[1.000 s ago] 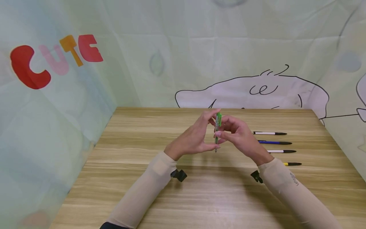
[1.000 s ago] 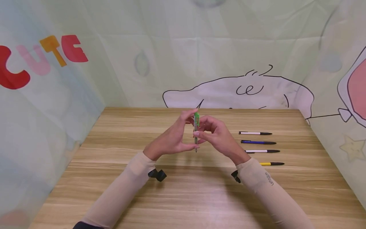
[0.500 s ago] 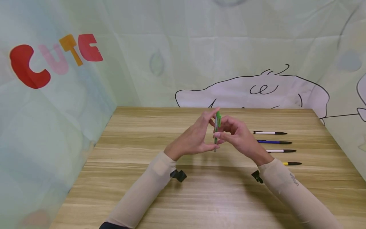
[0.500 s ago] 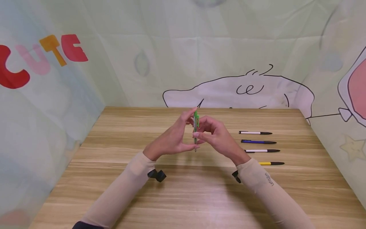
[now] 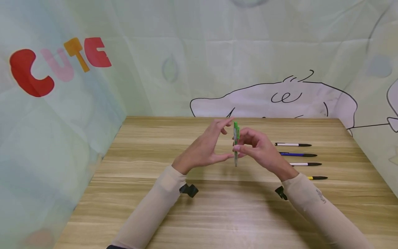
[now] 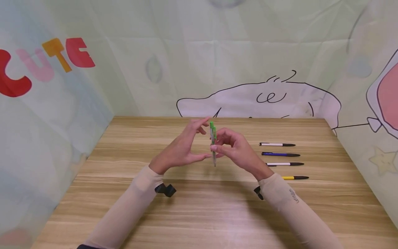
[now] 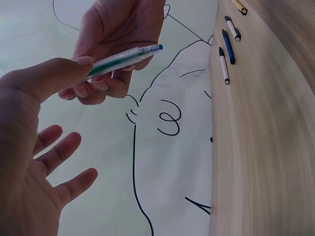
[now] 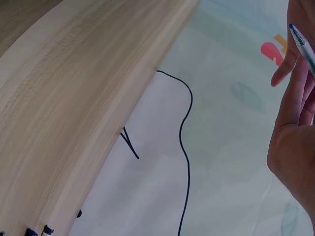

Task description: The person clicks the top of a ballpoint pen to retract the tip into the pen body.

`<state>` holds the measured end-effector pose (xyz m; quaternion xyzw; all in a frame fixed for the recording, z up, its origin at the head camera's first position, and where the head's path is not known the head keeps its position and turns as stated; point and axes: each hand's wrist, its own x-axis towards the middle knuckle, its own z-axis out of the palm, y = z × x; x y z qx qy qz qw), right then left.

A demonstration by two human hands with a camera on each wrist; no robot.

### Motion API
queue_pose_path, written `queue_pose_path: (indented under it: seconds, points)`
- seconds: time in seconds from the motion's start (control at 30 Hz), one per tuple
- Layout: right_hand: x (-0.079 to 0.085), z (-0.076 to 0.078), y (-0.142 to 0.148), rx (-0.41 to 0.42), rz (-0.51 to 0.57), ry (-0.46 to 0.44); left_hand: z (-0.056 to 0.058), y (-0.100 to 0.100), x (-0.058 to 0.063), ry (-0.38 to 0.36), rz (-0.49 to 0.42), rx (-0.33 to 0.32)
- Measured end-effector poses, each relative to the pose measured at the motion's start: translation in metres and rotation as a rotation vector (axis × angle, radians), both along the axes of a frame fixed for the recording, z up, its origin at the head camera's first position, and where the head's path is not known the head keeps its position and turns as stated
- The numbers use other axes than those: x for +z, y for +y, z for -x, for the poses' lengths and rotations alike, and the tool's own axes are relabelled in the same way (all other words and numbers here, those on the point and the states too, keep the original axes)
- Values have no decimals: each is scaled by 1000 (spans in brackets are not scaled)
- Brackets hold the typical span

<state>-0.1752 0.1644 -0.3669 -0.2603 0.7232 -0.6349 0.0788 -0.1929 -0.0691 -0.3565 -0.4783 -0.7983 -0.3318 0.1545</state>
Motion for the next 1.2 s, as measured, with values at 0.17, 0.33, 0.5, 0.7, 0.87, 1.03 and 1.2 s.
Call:
queue_pose_path:
  seconds: [0.17,0.33,0.5,0.7,0.87,1.03,1.2]
  points:
    - [-3,0,5,-19,-22,-7,1,-8,0,-26,0,0]
    - [-5,0,8,-26,-43,-4,0,-17,-1,-39,5,17]
    - [-5,1,13,-31,-72,4,-2,-30,-3,-45,10,49]
    - [-5,4,21,-49,-101,2,-5,-45,-6,-72,28,97]
    - [-7,6,28,-78,-129,-1,-6,-56,-9,-93,41,145]
    - [-7,7,37,-125,-152,-14,-7,-70,-14,-112,59,189]
    - [-8,9,49,-145,-174,-7,-8,-84,-19,-129,61,214]
